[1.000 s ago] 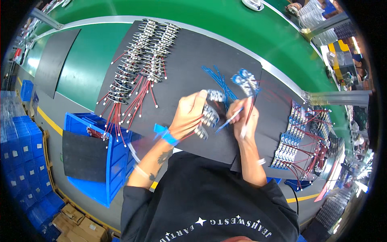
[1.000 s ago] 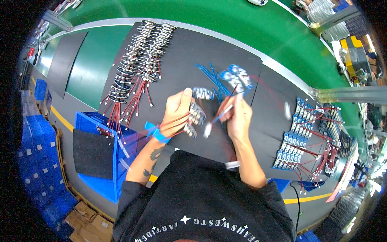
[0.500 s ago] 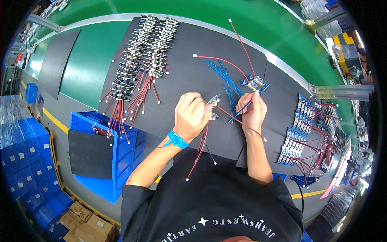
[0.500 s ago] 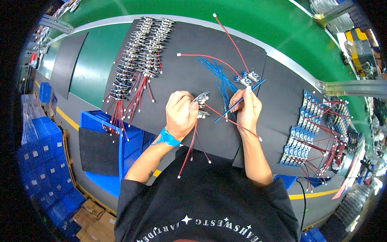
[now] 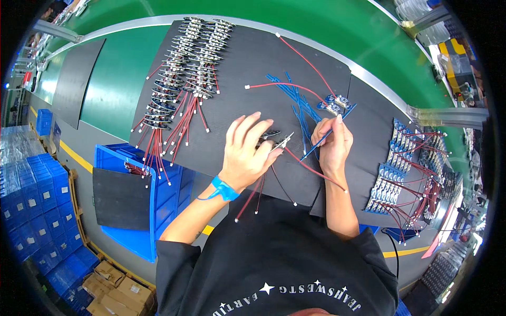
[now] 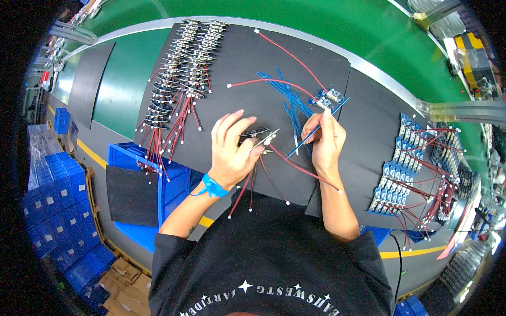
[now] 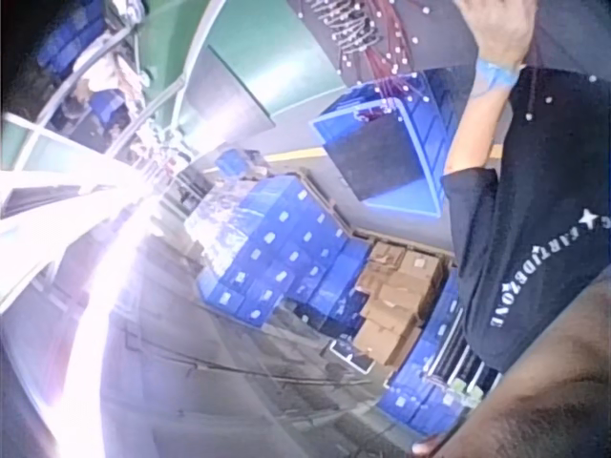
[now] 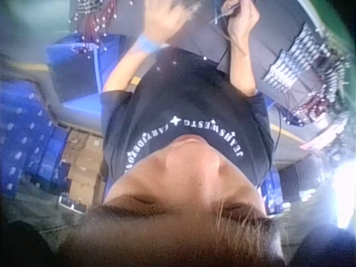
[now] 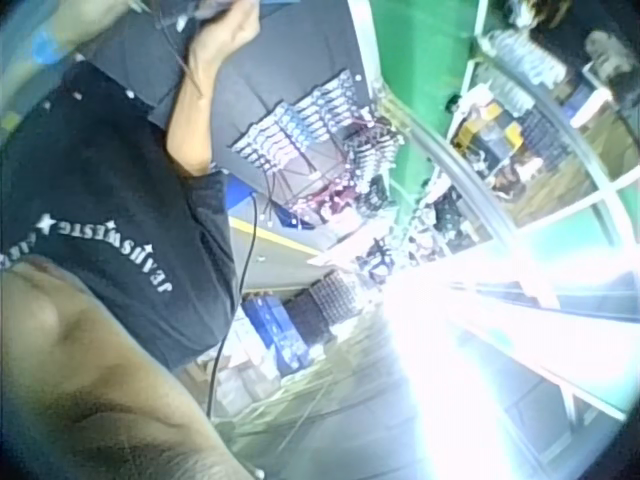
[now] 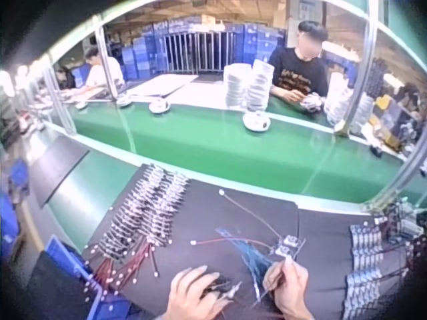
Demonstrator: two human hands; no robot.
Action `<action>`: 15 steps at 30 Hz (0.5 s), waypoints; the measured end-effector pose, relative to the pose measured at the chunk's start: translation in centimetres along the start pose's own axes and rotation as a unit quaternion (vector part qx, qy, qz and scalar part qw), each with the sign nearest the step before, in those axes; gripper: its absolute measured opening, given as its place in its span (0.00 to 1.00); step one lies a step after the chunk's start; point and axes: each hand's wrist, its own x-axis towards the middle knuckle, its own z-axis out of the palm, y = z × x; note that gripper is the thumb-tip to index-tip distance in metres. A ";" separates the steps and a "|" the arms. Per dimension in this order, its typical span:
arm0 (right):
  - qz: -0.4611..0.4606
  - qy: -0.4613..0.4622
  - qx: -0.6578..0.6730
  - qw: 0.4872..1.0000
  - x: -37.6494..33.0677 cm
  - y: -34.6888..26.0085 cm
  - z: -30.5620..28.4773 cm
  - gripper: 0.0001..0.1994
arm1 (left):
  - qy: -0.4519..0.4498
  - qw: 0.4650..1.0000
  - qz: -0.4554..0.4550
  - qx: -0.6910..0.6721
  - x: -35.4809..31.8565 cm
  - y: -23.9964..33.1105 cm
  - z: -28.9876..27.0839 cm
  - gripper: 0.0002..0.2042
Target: The person assembles and organizes small circuit board components with attached wires by hand at a factory workbench.
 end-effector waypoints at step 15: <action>0.101 -0.236 -0.081 0.963 -3.7 -5.6 1.3 0.24 | -0.026 0.988 -0.057 -0.138 -2.3 0.0 -4.0 0.20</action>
